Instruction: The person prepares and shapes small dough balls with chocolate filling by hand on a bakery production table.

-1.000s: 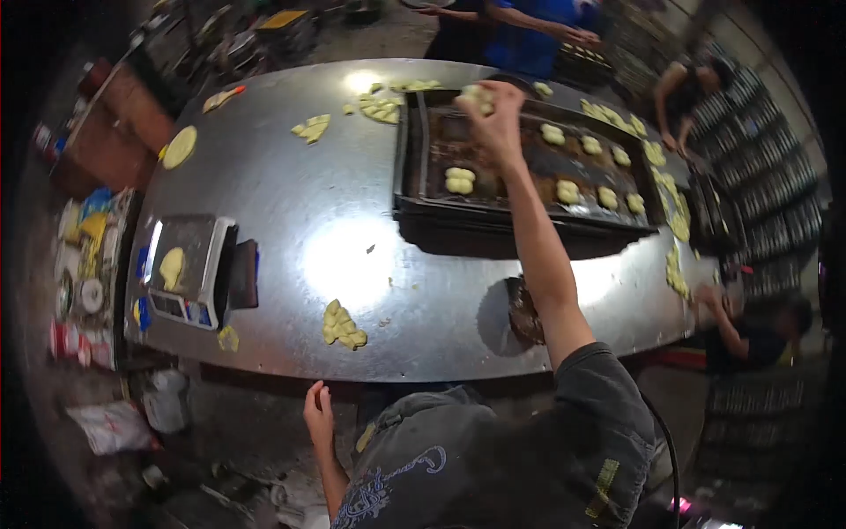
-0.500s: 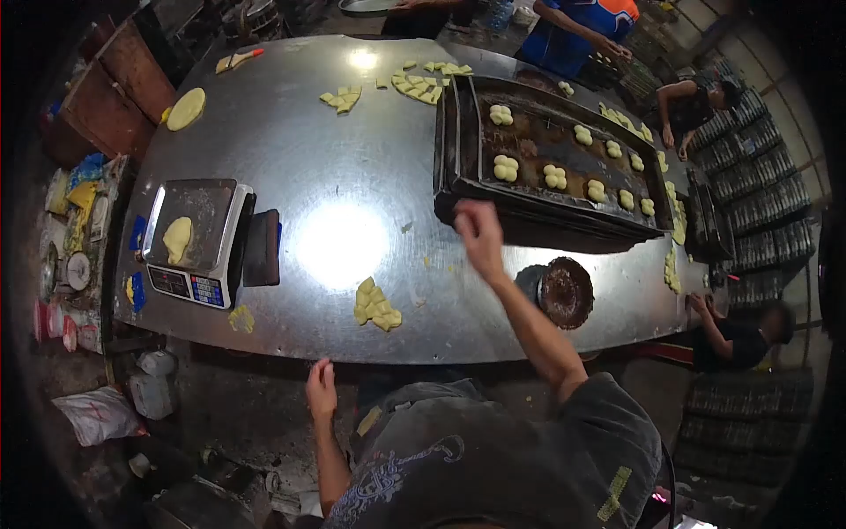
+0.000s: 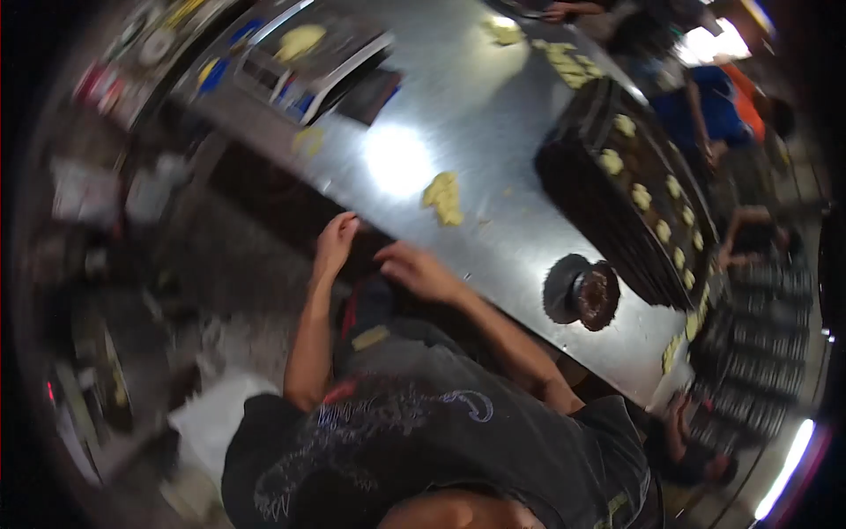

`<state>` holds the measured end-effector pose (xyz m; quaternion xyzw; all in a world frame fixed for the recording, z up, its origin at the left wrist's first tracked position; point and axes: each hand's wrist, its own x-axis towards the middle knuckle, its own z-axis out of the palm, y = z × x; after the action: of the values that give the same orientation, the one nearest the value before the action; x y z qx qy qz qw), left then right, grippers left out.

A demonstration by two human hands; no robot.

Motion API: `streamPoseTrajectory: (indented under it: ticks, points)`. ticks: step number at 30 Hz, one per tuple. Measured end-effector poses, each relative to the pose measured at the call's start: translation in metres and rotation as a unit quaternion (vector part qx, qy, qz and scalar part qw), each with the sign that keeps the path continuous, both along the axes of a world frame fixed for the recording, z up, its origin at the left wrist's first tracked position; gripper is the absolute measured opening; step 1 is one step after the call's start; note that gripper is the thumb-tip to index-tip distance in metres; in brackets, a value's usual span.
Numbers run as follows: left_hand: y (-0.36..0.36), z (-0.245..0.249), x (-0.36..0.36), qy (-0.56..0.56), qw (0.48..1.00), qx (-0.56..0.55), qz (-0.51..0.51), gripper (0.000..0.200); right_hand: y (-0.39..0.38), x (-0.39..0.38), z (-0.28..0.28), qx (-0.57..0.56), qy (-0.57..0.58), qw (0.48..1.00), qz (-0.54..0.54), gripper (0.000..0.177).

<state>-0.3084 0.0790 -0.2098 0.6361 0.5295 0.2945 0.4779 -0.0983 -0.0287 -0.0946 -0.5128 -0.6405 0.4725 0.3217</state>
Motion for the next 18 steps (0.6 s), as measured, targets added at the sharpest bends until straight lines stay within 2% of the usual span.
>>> streamPoseTrajectory:
  ticks: [1,2,3,4,5,6,7,8,10,11,13,14,16,18]
  points:
    - [-0.03,0.007,-0.01,0.026,1.0,0.008,0.015,0.037,-0.004,0.004,0.001,-0.015,-0.008,1.0,-0.003,0.026]
    - [-0.061,0.011,-0.022,0.075,0.996,-0.032,0.028,0.04,-0.013,0.009,0.003,-0.023,-0.025,0.999,-0.015,0.026]
    - [-0.088,0.0,-0.04,0.09,0.991,-0.095,0.019,0.052,-0.021,0.014,0.003,-0.03,-0.05,0.998,-0.024,0.026]
    - [-0.118,0.009,-0.051,0.077,0.972,-0.216,0.055,0.067,-0.032,0.017,-0.01,-0.047,-0.016,0.998,-0.047,0.026]
    - [-0.147,0.004,-0.071,0.048,0.97,-0.234,0.042,0.073,-0.045,0.015,-0.008,-0.05,-0.035,0.996,-0.068,0.027]
    - [-0.177,-0.007,-0.095,0.019,0.968,-0.251,0.023,0.08,-0.056,0.016,-0.026,-0.084,0.005,0.992,-0.095,0.027]
    - [-0.21,-0.019,-0.119,0.038,0.968,-0.242,0.05,0.078,-0.07,0.016,-0.063,-0.13,0.04,0.982,-0.128,0.026]
    - [-0.244,-0.035,-0.141,0.052,0.969,-0.228,0.077,0.076,-0.086,0.012,-0.09,-0.122,0.052,0.98,-0.149,0.025]
    - [-0.304,-0.067,-0.183,0.047,0.96,-0.237,0.142,0.067,-0.119,0.004,-0.159,-0.176,0.014,0.971,-0.161,0.023]
    - [-0.336,-0.085,-0.205,0.017,0.942,-0.262,0.209,0.061,-0.137,-0.009,-0.185,-0.195,0.034,0.97,-0.14,0.021]
    - [-0.401,-0.125,-0.245,-0.062,0.881,-0.292,0.368,0.05,-0.164,-0.036,-0.198,-0.256,0.049,0.962,-0.083,0.018]
    - [-0.437,-0.152,-0.269,-0.032,0.878,-0.279,0.388,0.049,-0.175,-0.055,-0.196,-0.297,0.044,0.953,-0.05,0.017]
    - [-0.489,-0.162,-0.291,-0.049,0.844,-0.285,0.452,0.047,-0.179,-0.085,-0.192,-0.34,0.092,0.936,0.007,0.021]
    - [-0.534,-0.168,-0.299,-0.16,0.778,-0.288,0.536,0.049,-0.174,-0.111,-0.197,-0.359,0.087,0.929,-0.018,0.025]
